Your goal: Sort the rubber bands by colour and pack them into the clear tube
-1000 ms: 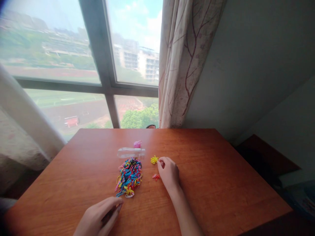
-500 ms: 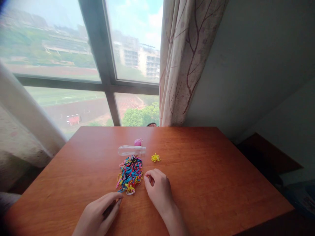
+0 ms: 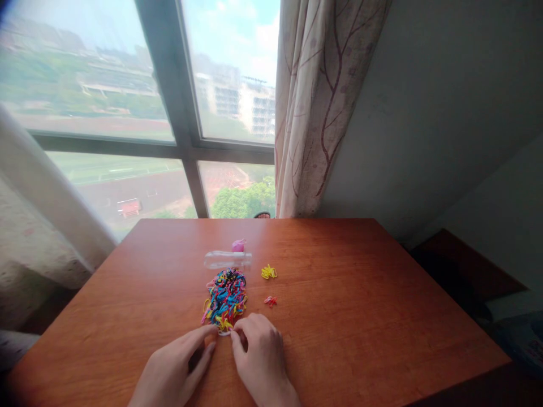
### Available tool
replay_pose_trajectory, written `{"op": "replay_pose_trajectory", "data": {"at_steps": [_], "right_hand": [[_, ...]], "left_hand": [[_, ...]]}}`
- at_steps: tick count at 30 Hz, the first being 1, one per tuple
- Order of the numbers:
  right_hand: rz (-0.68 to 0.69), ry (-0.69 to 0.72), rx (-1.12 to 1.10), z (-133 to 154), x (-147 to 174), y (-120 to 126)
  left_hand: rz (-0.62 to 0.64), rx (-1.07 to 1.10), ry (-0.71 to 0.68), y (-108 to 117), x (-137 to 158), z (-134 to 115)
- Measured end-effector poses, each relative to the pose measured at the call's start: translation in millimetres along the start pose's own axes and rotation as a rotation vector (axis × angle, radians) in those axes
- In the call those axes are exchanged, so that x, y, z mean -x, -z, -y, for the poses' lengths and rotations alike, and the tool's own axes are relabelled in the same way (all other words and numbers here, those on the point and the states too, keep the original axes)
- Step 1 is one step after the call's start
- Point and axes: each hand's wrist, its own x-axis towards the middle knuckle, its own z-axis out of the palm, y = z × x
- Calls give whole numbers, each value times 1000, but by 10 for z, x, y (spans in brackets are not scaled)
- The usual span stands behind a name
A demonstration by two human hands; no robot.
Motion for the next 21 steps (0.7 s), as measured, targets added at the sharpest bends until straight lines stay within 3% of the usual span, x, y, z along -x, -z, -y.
{"op": "replay_pose_trajectory", "data": {"at_steps": [10,21], "right_hand": [[15,-23,-149,32,2,90],[-21,-20,-154,28,-1,96]], "left_hand": [[85,20,22,9,2,-15],[37,22,7,40,-14,-22]]}}
